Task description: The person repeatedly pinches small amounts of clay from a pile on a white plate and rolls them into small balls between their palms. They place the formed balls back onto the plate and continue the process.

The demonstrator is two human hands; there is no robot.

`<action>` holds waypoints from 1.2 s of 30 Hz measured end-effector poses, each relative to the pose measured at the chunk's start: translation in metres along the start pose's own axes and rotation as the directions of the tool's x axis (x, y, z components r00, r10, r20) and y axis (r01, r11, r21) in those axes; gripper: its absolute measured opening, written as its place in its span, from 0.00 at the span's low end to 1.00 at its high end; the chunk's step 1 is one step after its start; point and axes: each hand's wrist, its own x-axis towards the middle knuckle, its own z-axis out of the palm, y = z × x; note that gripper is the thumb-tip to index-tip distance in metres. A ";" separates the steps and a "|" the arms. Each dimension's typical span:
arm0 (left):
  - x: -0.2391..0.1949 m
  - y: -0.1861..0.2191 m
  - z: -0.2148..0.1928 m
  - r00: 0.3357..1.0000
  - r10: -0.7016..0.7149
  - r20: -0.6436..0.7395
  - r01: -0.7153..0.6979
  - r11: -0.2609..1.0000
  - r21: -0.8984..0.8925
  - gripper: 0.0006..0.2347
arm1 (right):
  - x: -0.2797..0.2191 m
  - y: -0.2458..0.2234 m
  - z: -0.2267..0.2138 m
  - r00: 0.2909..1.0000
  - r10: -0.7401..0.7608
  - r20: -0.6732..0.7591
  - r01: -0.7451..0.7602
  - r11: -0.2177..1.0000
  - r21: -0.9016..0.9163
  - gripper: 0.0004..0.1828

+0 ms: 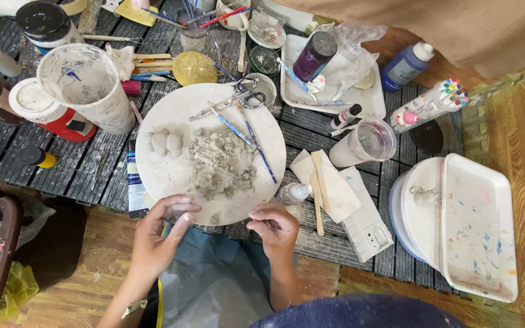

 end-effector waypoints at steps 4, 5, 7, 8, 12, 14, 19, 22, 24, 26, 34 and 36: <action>0.000 0.003 0.001 1.000 -0.008 0.014 0.008 0.998 0.054 0.13 | -0.001 0.001 0.000 1.000 -0.012 -0.019 0.011 0.996 -0.086 0.09; 0.000 0.003 0.002 1.000 -0.006 0.015 0.006 0.998 0.056 0.13 | -0.002 0.003 -0.001 0.999 0.010 -0.034 -0.013 0.996 -0.090 0.08; 0.001 0.005 0.002 1.000 -0.003 0.016 0.002 0.998 0.061 0.13 | -0.004 0.006 -0.002 0.998 0.029 -0.064 -0.028 0.999 0.031 0.09; 0.001 0.005 0.002 1.000 -0.002 0.017 0.001 0.998 0.065 0.12 | -0.005 0.007 -0.003 0.996 0.040 -0.078 -0.033 0.995 0.091 0.09; 0.002 0.007 0.002 1.000 0.003 0.023 -0.006 0.991 0.132 0.12 | -0.004 0.011 -0.008 0.998 0.000 -0.063 -0.002 1.000 -0.028 0.08; 0.003 0.008 0.001 1.000 0.006 0.027 -0.010 0.991 0.137 0.12 | -0.001 0.013 -0.010 0.999 -0.014 -0.044 0.009 0.993 -0.117 0.09; 0.002 0.013 0.000 0.999 0.007 0.036 -0.011 0.992 0.125 0.12 | -0.004 0.014 -0.010 0.998 0.025 -0.055 -0.024 0.999 0.033 0.08; 0.000 0.019 0.002 1.000 0.018 0.016 -0.021 0.988 0.150 0.11 | -0.005 0.013 -0.011 0.994 0.080 -0.071 -0.074 0.994 0.081 0.09; -0.002 0.024 0.006 0.996 0.085 -0.006 -0.082 0.980 0.183 0.10 | -0.006 0.012 -0.012 0.995 0.085 -0.061 -0.080 0.993 0.082 0.08; -0.002 0.031 0.013 0.984 0.179 0.024 -0.178 0.941 0.286 0.09 | -0.008 0.010 -0.012 0.997 0.067 -0.027 -0.064 0.994 0.085 0.07; 0.028 0.061 0.093 0.867 0.389 0.310 -0.491 0.769 0.409 0.16 | -0.023 -0.013 -0.056 0.926 0.100 -0.364 -0.115 0.993 -0.019 0.03; 0.041 0.063 0.117 0.820 0.457 0.344 -0.568 0.724 0.392 0.21 | -0.017 -0.015 -0.073 0.878 0.087 -0.472 -0.093 0.996 0.010 0.03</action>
